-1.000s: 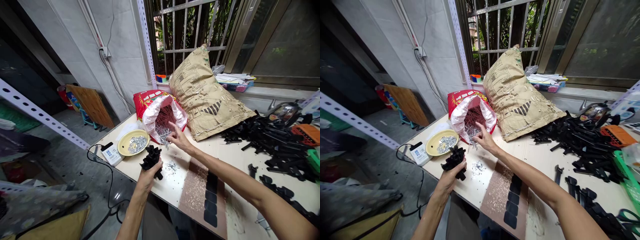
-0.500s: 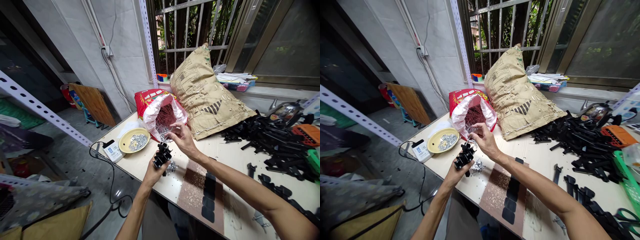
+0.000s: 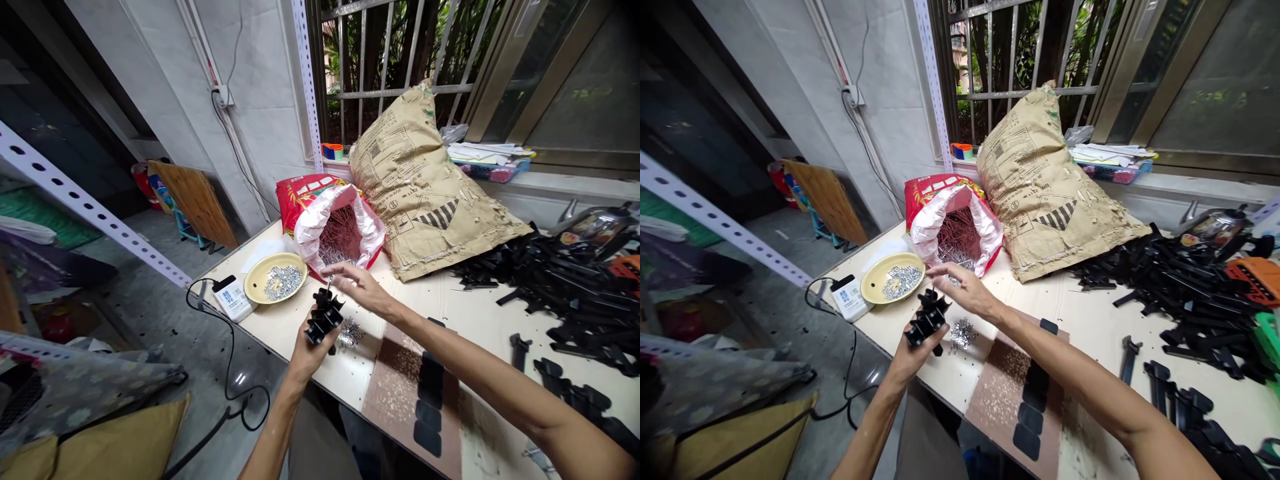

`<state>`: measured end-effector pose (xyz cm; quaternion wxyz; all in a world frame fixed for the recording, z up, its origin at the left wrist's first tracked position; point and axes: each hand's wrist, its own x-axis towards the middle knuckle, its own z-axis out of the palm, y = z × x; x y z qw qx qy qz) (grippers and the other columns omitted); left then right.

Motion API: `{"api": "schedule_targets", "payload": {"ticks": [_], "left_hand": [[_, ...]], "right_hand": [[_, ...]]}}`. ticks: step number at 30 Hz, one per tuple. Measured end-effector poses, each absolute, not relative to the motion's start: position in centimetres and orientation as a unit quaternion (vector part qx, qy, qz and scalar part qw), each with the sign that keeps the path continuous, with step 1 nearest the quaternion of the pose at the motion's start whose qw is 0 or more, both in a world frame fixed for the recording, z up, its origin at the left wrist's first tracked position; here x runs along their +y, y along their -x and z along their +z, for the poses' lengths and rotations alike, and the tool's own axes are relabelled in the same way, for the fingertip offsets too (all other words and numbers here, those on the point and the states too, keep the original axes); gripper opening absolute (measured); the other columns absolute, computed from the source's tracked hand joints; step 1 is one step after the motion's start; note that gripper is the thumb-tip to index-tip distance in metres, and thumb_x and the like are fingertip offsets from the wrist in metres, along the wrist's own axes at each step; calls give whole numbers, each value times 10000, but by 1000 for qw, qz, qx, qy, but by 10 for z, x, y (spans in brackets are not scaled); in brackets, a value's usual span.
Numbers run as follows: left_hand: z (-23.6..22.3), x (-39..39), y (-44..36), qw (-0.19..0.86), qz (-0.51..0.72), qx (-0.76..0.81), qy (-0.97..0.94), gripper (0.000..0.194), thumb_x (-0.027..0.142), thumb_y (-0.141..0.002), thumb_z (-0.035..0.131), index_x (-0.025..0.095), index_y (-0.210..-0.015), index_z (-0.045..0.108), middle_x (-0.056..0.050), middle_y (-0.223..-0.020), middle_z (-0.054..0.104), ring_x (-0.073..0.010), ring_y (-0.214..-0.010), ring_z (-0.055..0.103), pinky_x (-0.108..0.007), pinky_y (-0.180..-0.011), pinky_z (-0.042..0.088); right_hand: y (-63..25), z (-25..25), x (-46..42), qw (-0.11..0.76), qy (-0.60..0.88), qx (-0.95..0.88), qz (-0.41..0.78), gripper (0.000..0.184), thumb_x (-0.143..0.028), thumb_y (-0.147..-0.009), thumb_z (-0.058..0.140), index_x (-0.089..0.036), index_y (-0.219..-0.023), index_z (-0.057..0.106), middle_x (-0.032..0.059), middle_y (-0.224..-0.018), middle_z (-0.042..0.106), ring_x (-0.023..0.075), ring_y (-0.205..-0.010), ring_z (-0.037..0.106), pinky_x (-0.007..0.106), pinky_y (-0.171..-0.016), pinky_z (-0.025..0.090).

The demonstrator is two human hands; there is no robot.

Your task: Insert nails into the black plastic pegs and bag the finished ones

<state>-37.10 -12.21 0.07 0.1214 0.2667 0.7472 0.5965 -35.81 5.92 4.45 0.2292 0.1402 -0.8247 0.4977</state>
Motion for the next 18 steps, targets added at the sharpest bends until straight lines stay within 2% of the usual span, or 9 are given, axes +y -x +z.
{"api": "schedule_targets", "payload": {"ticks": [3, 5, 7, 10, 13, 15, 18], "left_hand": [[5, -138, 370, 92, 594, 764, -233, 383, 302, -696, 693, 187, -1035, 558, -27, -873, 669, -185, -791, 633, -294, -713, 508], [11, -149, 369, 75, 592, 776, -204, 391, 289, -663, 719, 193, -1010, 566, -23, -848, 680, -185, -746, 644, -286, -665, 518], [17, -157, 368, 59, 589, 787, -172, 353, 285, -646, 731, 194, -950, 576, -24, -827, 684, -189, -718, 648, -288, -636, 521], [21, -160, 369, 49, 594, 791, -140, 348, 290, -625, 746, 194, -923, 593, -28, -819, 684, -202, -742, 649, -304, -663, 518], [21, -154, 373, 78, 636, 761, -103, 370, 299, -592, 772, 178, -911, 629, -39, -840, 681, -207, -795, 642, -316, -737, 502], [23, -149, 376, 126, 693, 707, -67, 334, 312, -590, 778, 159, -858, 652, -41, -818, 670, -188, -775, 630, -311, -760, 487], [29, -145, 379, 244, 764, 595, -56, 310, 305, -615, 770, 155, -865, 666, -14, -751, 630, -136, -680, 587, -296, -733, 473]], "right_hand": [[386, 18, 59, 204, -105, -918, 322, 329, -282, -989, 315, -146, -1010, 613, 79, -1039, 631, 159, -978, 557, 292, -825, 420], [407, -5, 52, 148, -109, -967, 174, 261, -261, -964, 398, -152, -944, 635, 73, -959, 648, 183, -916, 546, 319, -796, 400], [425, -24, 41, 119, -130, -980, 91, 211, -207, -947, 422, -165, -1000, 622, 74, -979, 644, 200, -913, 526, 345, -784, 386], [443, -41, 25, 122, -167, -978, 28, 255, -150, -948, 377, -149, -1101, 581, 95, -1038, 620, 217, -951, 501, 373, -789, 385], [450, -44, 18, 112, -206, -972, -4, 235, -143, -932, 400, -128, -1020, 618, 98, -990, 620, 228, -983, 488, 383, -822, 386], [449, -42, 17, 104, -217, -971, -7, 227, -150, -928, 409, -135, -996, 624, 98, -1014, 612, 231, -1012, 482, 378, -840, 389], [446, -38, 16, 86, -181, -980, -14, 253, -170, -941, 372, -146, -1067, 590, 113, -1103, 584, 228, -1011, 499, 372, -836, 406]]}}
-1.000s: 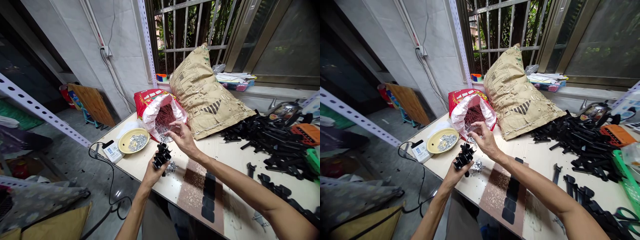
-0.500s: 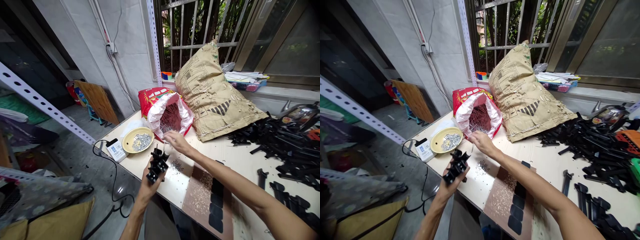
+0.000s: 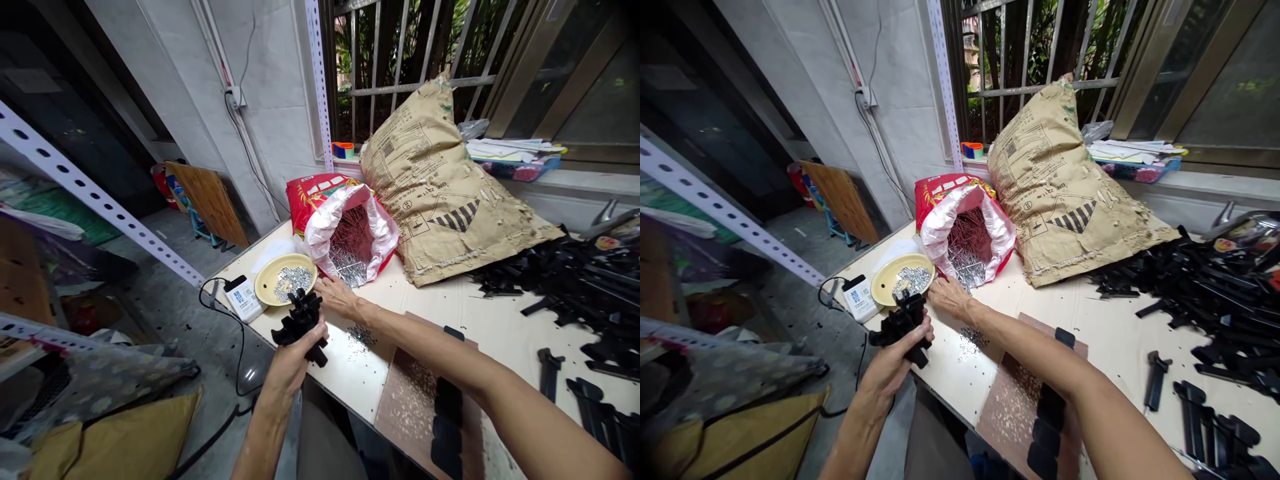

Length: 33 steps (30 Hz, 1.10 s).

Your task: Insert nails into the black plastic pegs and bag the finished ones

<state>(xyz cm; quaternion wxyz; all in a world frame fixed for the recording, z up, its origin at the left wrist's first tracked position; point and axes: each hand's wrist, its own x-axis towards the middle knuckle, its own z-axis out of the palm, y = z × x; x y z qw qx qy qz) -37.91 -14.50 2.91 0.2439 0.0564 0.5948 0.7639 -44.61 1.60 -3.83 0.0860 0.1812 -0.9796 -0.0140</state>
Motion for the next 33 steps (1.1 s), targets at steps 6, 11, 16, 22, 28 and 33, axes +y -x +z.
{"api": "schedule_targets", "payload": {"ticks": [6, 11, 16, 22, 28, 33], "left_hand": [[35, -153, 377, 273, 780, 561, -46, 375, 262, -611, 788, 155, -948, 661, -11, -778, 613, -119, -688, 565, -277, -737, 471], [36, -167, 380, 215, 777, 592, 4, 420, 266, -562, 824, 141, -935, 677, -12, -772, 631, -118, -709, 582, -250, -734, 480], [33, -173, 383, 189, 773, 606, 2, 401, 273, -562, 824, 136, -916, 692, -30, -796, 656, -132, -714, 600, -272, -725, 497], [17, -161, 383, 111, 724, 680, 32, 417, 311, -504, 834, 125, -849, 694, -71, -868, 694, -199, -817, 633, -323, -774, 492], [14, -159, 388, 60, 663, 746, -1, 351, 356, -568, 778, 129, -807, 657, -64, -779, 688, -206, -750, 629, -312, -718, 473], [12, -151, 393, -32, 541, 833, -111, 321, 334, -647, 695, 192, -922, 610, -41, -807, 681, -225, -770, 635, -321, -723, 455]], "right_hand": [[443, -43, 17, 71, -165, -984, -16, 264, -171, -940, 364, -142, -1104, 568, 117, -1048, 602, 232, -964, 542, 391, -822, 420], [441, -43, 17, 83, -159, -984, -14, 270, -133, -933, 351, -93, -1006, 608, 156, -1081, 576, 239, -993, 515, 411, -851, 395], [437, -35, 15, 97, -205, -974, -8, 253, -182, -950, 355, -147, -1093, 561, 111, -1021, 617, 252, -1020, 493, 451, -868, 368], [425, -33, 6, 43, -201, -977, 60, 228, -62, -885, 393, -99, -945, 610, 138, -965, 634, 232, -938, 571, 408, -913, 364], [396, -17, 29, 47, -71, -989, 124, 236, -47, -805, 484, -111, -1022, 550, 115, -920, 651, 193, -778, 640, 320, -722, 483], [365, 34, 54, 152, -34, -816, 556, 181, -301, -907, 470, -158, -990, 544, 35, -830, 656, 136, -699, 653, 269, -651, 509]]}}
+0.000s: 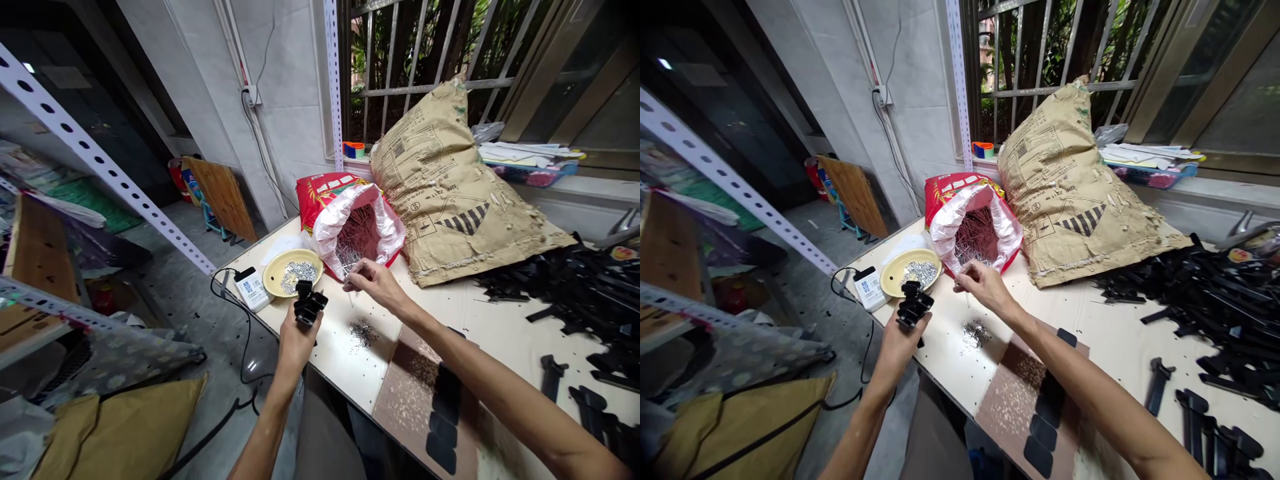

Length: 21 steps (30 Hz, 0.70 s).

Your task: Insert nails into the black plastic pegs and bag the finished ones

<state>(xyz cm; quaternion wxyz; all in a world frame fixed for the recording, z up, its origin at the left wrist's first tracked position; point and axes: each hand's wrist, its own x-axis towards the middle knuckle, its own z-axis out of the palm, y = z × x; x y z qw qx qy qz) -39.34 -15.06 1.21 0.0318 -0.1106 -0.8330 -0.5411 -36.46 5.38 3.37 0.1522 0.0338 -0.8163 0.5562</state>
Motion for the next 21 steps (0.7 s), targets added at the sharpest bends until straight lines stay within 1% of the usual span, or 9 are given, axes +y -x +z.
{"api": "schedule_targets", "payload": {"ticks": [2, 5, 7, 12, 14, 16, 18, 20, 21], "left_hand": [[13, -140, 393, 43, -508, -849, 139, 333, 300, -667, 666, 206, -978, 591, -47, -832, 683, -241, -799, 643, -320, -717, 453], [16, -125, 389, 34, -490, -854, 169, 404, 221, -663, 639, 209, -1060, 560, -56, -877, 688, -255, -831, 648, -313, -701, 448], [19, -120, 386, 27, -490, -852, 183, 418, 188, -653, 630, 211, -1064, 557, -58, -891, 688, -259, -830, 647, -308, -687, 442], [22, -115, 381, 13, -496, -845, 201, 307, 203, -662, 628, 216, -963, 569, -28, -794, 670, -234, -738, 635, -291, -636, 430], [20, -114, 381, 4, -496, -843, 208, 274, 224, -668, 635, 214, -933, 568, -25, -786, 664, -232, -754, 636, -295, -654, 439], [17, -114, 382, -2, -506, -836, 214, 302, 239, -664, 648, 211, -954, 569, -36, -839, 671, -237, -812, 641, -303, -693, 450], [14, -114, 386, -3, -524, -827, 204, 336, 263, -665, 662, 200, -983, 572, -49, -885, 674, -237, -840, 639, -310, -724, 456], [13, -117, 389, -4, -548, -816, 182, 324, 303, -675, 672, 186, -963, 580, -52, -884, 675, -228, -825, 635, -312, -741, 455], [13, -119, 390, -6, -562, -809, 172, 315, 323, -683, 673, 180, -949, 584, -53, -887, 674, -223, -825, 631, -311, -748, 454]], "right_hand": [[356, 56, 50, 205, -74, -751, 623, 202, -362, -873, 541, -171, -915, 590, 47, -897, 651, 153, -821, 645, 301, -744, 503], [350, 73, 40, 267, -123, -781, 551, 148, -327, -839, 610, -184, -850, 646, 67, -1060, 604, 172, -1028, 567, 338, -904, 436], [351, 74, 37, 267, -138, -816, 494, 125, -301, -839, 617, -185, -837, 664, 75, -1102, 583, 184, -1068, 534, 361, -939, 402], [357, 65, 43, 207, -154, -877, 405, 129, -311, -830, 631, -193, -820, 682, 71, -1142, 590, 216, -1075, 509, 406, -935, 376], [358, 67, 46, 180, -177, -885, 391, 132, -326, -815, 650, -200, -805, 687, 64, -1142, 592, 222, -1100, 496, 411, -950, 363], [359, 70, 49, 168, -195, -881, 397, 169, -362, -791, 672, -216, -876, 686, 64, -1217, 549, 231, -1171, 453, 422, -984, 339], [362, 71, 56, 172, -189, -861, 440, 320, -409, -773, 680, -224, -1031, 642, 77, -1284, 496, 224, -1199, 440, 408, -985, 353], [367, 65, 66, 170, -144, -838, 498, 422, -447, -795, 642, -187, -1120, 576, 96, -1204, 548, 192, -1073, 536, 352, -884, 436], [370, 58, 71, 163, -110, -837, 510, 397, -447, -819, 612, -159, -1090, 574, 89, -1092, 602, 170, -952, 584, 315, -802, 467]]}}
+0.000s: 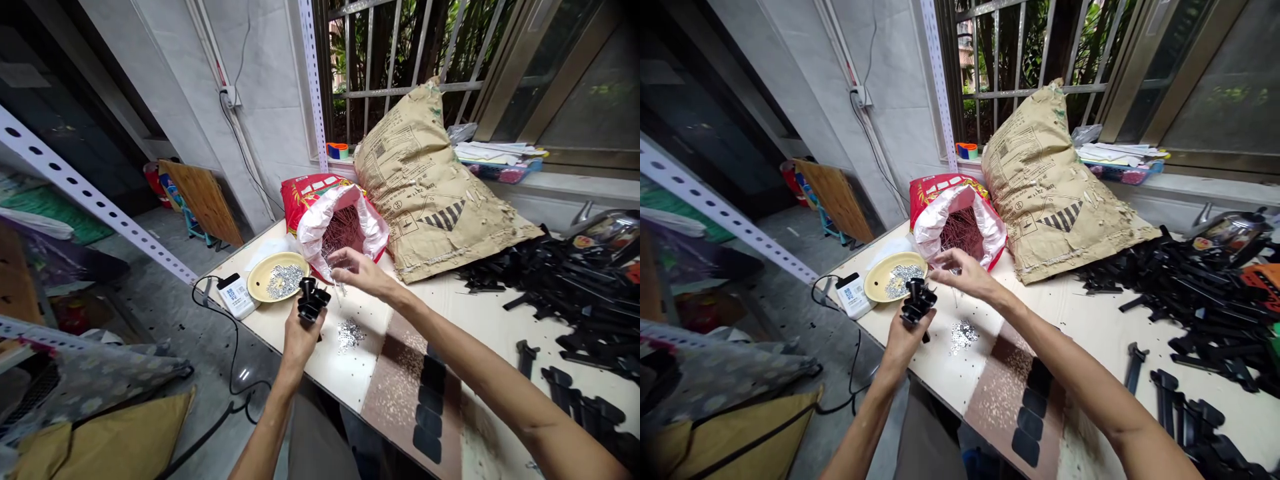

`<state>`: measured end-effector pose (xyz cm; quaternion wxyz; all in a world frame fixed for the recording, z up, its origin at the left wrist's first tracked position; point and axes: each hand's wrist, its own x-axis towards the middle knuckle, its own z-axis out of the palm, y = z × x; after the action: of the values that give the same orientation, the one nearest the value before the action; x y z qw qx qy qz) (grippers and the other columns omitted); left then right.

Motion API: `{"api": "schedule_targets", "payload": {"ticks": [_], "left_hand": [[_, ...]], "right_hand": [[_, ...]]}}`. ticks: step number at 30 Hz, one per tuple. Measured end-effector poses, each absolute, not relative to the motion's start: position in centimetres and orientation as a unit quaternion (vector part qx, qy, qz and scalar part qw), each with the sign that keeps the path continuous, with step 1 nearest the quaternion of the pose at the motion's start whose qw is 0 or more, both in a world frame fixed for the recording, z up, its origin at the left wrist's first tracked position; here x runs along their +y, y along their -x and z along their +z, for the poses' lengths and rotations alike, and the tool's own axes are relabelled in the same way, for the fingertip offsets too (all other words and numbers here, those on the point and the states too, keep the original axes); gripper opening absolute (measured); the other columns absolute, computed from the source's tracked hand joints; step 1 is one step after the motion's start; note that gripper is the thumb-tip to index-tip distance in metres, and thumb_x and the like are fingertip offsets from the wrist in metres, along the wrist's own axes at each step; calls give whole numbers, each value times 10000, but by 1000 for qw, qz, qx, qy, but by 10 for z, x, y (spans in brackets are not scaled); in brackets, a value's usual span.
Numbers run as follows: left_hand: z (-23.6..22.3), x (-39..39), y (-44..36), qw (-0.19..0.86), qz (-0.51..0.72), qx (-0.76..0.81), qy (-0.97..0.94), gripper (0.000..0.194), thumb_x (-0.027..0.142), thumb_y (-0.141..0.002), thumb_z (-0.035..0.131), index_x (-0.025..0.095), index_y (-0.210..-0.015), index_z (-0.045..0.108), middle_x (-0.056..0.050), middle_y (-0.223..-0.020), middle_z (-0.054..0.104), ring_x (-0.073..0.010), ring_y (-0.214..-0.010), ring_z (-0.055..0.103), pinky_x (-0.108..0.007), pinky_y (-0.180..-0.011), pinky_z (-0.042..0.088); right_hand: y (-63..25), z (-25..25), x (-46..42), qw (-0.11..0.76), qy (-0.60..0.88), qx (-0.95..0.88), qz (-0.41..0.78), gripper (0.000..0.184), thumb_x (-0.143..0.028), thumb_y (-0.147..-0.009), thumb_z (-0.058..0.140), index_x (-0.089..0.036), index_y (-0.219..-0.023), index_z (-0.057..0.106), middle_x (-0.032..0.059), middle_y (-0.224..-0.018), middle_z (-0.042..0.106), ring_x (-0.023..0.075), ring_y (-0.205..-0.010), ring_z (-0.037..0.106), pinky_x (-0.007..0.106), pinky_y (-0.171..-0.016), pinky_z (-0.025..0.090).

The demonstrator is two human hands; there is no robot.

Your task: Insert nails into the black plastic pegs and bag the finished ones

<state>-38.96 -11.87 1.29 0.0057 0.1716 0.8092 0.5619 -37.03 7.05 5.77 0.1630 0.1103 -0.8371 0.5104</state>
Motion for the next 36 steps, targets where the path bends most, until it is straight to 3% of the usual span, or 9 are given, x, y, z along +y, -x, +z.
{"api": "schedule_targets", "payload": {"ticks": [2, 4, 9, 13, 15, 18, 22, 29, 36], "left_hand": [[14, -121, 389, 11, 584, 797, -150, 298, 350, -693, 676, 172, -917, 590, -55, -886, 674, -219, -825, 625, -306, -742, 455], [16, -121, 387, 16, 597, 790, -137, 297, 363, -705, 672, 171, -918, 592, -56, -897, 673, -218, -834, 622, -300, -728, 457], [14, -111, 385, 3, 617, 772, -156, 295, 351, -692, 689, 181, -912, 589, -43, -896, 667, -208, -862, 618, -298, -776, 448], [4, -112, 393, 11, 631, 763, -138, 314, 349, -665, 709, 167, -899, 603, -41, -869, 663, -201, -843, 612, -296, -770, 445], [1, -115, 396, 47, 647, 755, -99, 320, 353, -638, 729, 147, -857, 622, -36, -800, 658, -187, -764, 605, -287, -712, 449], [2, -116, 398, 114, 674, 729, -31, 322, 334, -563, 775, 123, -761, 634, -10, -669, 628, -145, -621, 566, -258, -607, 433], [8, -109, 395, 220, 719, 659, 1, 383, 283, -473, 824, 120, -757, 626, 12, -601, 606, -114, -531, 541, -242, -537, 425], [21, -101, 383, 369, 720, 587, -36, 417, 283, -479, 842, 107, -777, 610, -23, -636, 628, -131, -526, 581, -271, -540, 467], [21, -93, 385, 290, 661, 684, -101, 329, 276, -546, 788, 122, -756, 586, 2, -597, 599, -127, -517, 559, -249, -508, 431]], "right_hand": [[376, 39, 76, 131, -35, -871, 472, 286, -406, -871, 551, -132, -942, 595, 49, -861, 647, 134, -742, 602, 257, -666, 468], [381, 18, 72, 91, 37, -922, 375, 225, -355, -890, 533, -140, -860, 595, 32, -778, 650, 133, -699, 603, 239, -633, 452], [396, -12, 38, 54, 138, -955, 258, 169, -198, -881, 509, -154, -1036, 558, 122, -905, 674, 215, -832, 634, 304, -696, 453], [397, -14, 34, 41, 159, -955, 246, 338, -40, -834, 416, -151, -1134, 527, 123, -881, 679, 226, -801, 642, 326, -691, 461], [389, -7, 43, 63, 152, -947, 276, 448, -58, -818, 443, -175, -1251, 456, 66, -820, 672, 194, -744, 637, 295, -666, 469], [372, 14, 58, 180, 101, -860, 467, 546, -159, -842, 465, -213, -1367, 326, -2, -762, 626, 138, -636, 618, 244, -589, 476], [358, 51, 56, 290, 36, -694, 658, 374, -314, -857, 494, -226, -1218, 454, -24, -749, 601, 113, -600, 601, 226, -546, 476], [358, 69, 44, 336, -21, -676, 656, 219, -314, -839, 563, -198, -1024, 559, 22, -875, 647, 137, -808, 615, 265, -744, 482], [351, 74, 47, 316, -77, -724, 608, 166, -256, -847, 558, -189, -995, 590, 27, -930, 653, 138, -850, 617, 267, -775, 468]]}}
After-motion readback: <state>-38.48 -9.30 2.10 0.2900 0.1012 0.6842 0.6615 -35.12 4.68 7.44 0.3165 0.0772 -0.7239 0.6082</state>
